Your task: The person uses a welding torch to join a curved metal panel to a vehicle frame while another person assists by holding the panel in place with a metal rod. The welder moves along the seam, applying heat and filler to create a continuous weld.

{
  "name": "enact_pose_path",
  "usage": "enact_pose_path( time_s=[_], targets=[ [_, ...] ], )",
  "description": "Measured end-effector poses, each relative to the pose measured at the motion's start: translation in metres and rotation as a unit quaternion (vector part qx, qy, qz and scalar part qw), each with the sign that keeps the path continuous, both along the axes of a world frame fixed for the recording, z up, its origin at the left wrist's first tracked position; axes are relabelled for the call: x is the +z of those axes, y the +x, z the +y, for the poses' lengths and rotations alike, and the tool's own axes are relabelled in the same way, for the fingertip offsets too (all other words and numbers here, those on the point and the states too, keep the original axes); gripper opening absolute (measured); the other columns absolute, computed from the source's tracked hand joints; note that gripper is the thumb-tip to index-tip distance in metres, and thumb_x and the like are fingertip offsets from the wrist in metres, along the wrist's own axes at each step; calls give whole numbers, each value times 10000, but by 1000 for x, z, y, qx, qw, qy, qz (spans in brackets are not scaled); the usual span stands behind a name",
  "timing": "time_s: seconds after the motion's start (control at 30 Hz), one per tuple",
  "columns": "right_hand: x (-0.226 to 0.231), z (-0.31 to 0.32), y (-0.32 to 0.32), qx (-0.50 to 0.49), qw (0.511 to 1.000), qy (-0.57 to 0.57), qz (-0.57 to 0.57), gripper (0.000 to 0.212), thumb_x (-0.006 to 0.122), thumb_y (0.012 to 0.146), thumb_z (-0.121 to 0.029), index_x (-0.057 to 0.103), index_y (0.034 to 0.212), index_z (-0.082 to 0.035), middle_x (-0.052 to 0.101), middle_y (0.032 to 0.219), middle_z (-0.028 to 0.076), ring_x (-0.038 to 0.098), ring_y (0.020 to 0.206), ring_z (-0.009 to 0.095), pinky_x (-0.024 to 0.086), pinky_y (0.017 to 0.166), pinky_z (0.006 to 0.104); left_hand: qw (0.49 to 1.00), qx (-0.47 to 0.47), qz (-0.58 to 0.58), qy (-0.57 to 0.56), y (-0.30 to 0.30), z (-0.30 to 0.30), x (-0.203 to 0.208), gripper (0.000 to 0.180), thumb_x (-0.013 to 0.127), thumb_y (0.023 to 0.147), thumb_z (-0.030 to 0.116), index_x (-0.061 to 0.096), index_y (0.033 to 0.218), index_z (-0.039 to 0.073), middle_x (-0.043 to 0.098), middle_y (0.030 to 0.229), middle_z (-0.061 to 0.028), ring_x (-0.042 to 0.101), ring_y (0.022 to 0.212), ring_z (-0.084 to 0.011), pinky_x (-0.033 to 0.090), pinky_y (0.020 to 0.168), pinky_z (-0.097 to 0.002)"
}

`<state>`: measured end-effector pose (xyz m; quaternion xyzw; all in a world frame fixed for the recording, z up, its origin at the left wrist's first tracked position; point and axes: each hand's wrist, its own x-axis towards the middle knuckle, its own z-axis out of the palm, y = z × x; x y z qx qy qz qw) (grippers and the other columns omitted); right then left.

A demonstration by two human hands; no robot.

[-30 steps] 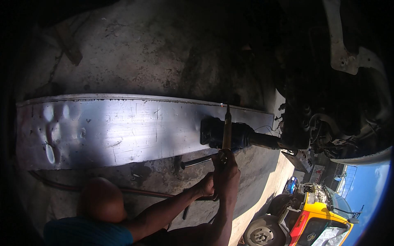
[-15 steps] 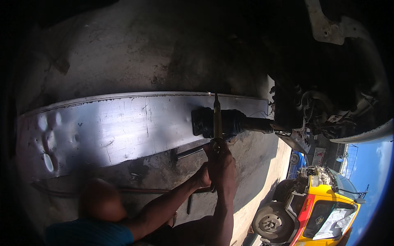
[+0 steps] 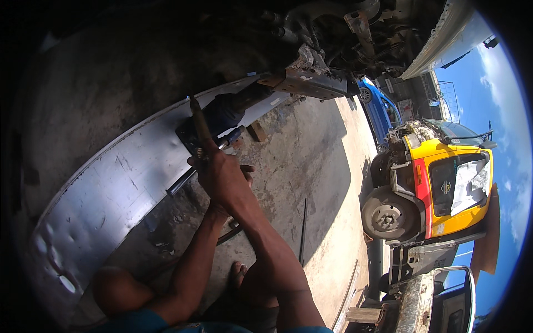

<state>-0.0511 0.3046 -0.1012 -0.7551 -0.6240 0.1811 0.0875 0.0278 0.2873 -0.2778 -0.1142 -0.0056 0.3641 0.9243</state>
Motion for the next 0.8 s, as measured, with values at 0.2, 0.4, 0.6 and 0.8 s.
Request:
enact_pose_path(
  time_s=[0.2,0.4,0.6,0.8],
  targets=[
    [0,-3,2,6,1000,5,-6,459,745,977,-322,640,1325,-42,745,1012,253,744,989,435,540,836,495,1000,-3,15,11,-2,-5,-3,304,585,1061,457,678,1104,171,642,928,53,568,761,-65,433,603,-270],
    [11,-4,-6,16,1000,-8,1,476,746,979,-338,640,1340,-48,746,1038,251,739,1012,439,536,849,493,999,6,31,20,-7,-2,-6,311,579,1063,459,678,1096,166,641,917,47,562,743,-70,438,598,-271],
    [16,-13,-2,9,1000,-14,0,522,758,972,-350,632,1372,-38,754,1066,256,755,1033,399,557,877,451,999,2,26,23,-3,-4,0,319,572,1064,461,678,1088,161,639,906,42,556,725,-75,443,594,-273],
    [16,-5,-6,-8,1000,-26,-4,492,768,962,-307,642,1348,-28,755,1077,261,760,1038,377,565,852,430,999,13,35,34,-9,-4,10,327,566,1066,463,678,1081,156,638,896,37,550,707,-80,447,589,-275]
  ],
)
